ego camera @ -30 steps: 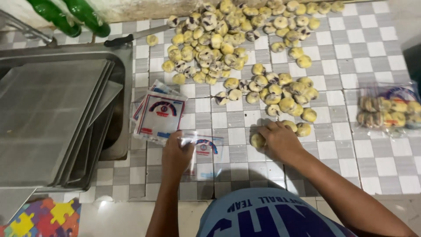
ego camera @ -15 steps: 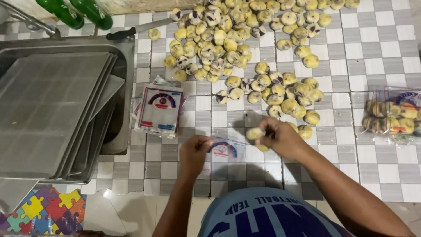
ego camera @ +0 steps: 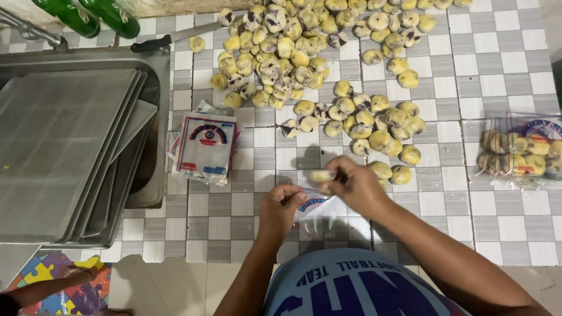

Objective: The person is manually picking up small yellow pastries from a large pile on a tiled counter and placing them into small plastic bags for packaging.

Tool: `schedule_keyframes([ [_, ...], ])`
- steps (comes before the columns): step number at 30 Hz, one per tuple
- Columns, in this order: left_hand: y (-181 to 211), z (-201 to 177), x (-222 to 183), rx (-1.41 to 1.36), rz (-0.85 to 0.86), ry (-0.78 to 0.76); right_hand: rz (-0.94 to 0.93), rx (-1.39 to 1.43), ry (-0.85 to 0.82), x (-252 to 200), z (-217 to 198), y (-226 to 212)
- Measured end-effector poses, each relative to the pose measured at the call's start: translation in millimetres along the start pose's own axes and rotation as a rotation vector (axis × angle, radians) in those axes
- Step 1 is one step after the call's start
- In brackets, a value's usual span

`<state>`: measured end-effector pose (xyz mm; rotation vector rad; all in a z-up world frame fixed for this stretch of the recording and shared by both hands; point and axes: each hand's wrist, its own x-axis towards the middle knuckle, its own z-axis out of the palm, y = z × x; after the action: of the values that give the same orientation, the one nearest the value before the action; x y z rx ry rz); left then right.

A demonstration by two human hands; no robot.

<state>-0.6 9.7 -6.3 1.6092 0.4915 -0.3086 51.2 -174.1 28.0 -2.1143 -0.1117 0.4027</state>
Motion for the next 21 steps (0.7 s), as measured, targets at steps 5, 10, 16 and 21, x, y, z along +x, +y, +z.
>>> schedule_keyframes([
  [5,27.3,-1.2,-13.8,0.031,-0.133,-0.043,-0.021,-0.110,-0.214,9.7,1.2,1.1],
  [10,18.3,-4.4,-10.5,-0.010,-0.149,-0.046,-0.071,-0.212,-0.356,19.4,-9.0,1.0],
  [16,8.1,-7.4,-1.6,-0.011,-0.104,-0.136,-0.364,-0.361,-0.444,24.4,19.1,-5.3],
  [21,4.3,-8.0,-1.7,-0.268,-0.128,-0.141,-0.168,-0.587,-0.062,2.2,-44.6,-10.5],
])
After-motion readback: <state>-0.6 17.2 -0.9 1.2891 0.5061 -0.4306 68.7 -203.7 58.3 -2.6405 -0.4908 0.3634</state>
